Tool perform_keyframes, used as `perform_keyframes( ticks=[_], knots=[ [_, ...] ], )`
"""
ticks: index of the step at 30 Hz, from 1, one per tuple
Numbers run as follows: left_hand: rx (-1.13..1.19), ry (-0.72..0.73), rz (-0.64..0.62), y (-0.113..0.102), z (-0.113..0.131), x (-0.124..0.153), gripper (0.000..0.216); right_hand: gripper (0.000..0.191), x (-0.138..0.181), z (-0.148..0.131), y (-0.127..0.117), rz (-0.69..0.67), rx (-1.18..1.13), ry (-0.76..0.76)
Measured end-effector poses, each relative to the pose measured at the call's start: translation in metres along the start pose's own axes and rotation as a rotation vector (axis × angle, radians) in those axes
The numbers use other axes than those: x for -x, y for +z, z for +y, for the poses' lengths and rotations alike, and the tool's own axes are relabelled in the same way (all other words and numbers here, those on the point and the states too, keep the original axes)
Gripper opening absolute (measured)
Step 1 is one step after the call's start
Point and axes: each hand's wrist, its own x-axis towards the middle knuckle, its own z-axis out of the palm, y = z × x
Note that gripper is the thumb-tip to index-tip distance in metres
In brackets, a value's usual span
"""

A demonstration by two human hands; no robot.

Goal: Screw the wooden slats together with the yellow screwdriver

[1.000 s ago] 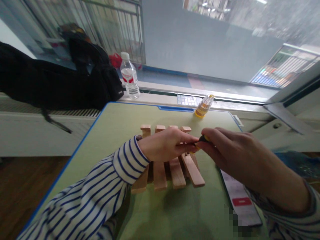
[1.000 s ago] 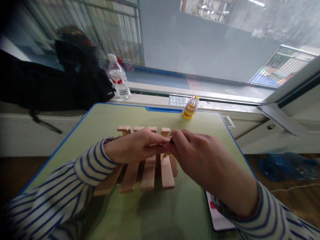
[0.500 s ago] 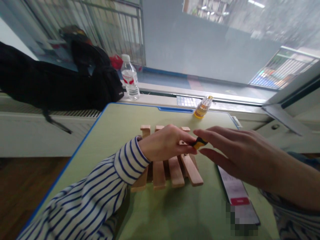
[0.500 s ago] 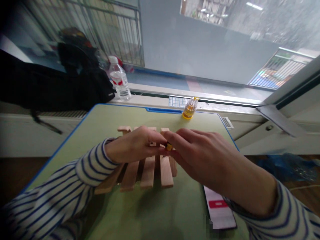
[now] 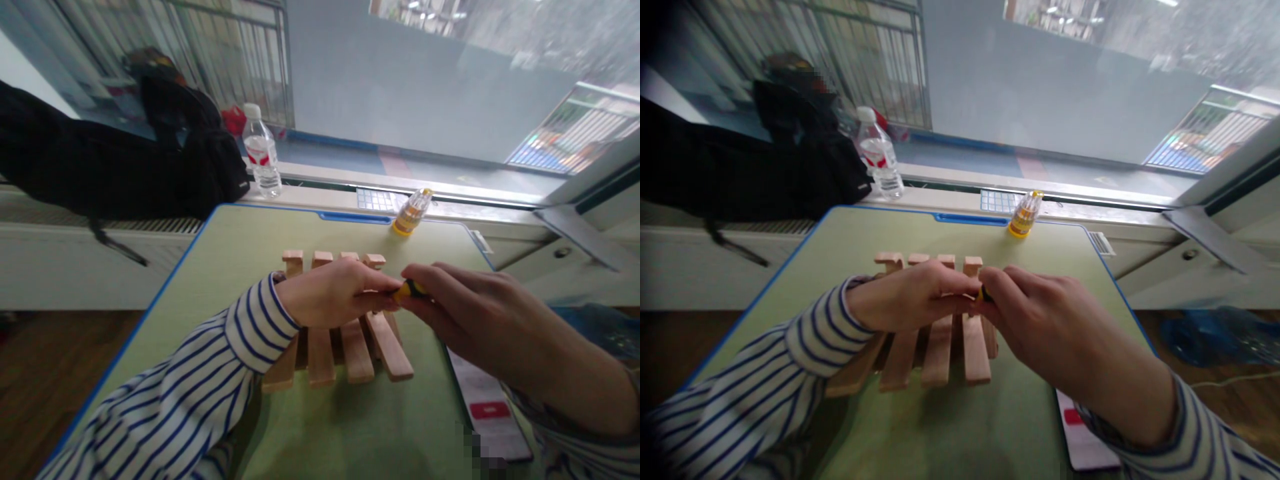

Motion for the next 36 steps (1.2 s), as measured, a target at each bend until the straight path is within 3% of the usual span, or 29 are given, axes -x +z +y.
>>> perform_keyframes(
  ticks=[8,14,20,25,36],
  knots=[
    [-0.009,0.005,-0.002,-0.002,0.000,0.001,0.025,0.017,-0.006,-0.010,-0.002,0.020,0.052,0.134],
    [-0.078,0.045,0.129,-0.002,0.003,0.000,0.019,0.017,-0.007,-0.009,-0.003,0.028,0.116,0.128],
    [-0.101,0.004,0.139,-0.003,0.006,0.000,0.020,0.031,-0.004,0.000,-0.013,-0.025,0.064,-0.002],
    [-0.123,0.000,0.130,-0.002,0.006,0.001,0.021,0.030,0.001,0.009,-0.013,-0.094,0.018,-0.131],
    [-0.066,0.005,0.077,-0.003,0.003,0.001,0.022,0.024,-0.002,0.001,0.000,0.013,0.062,-0.066]
  ],
)
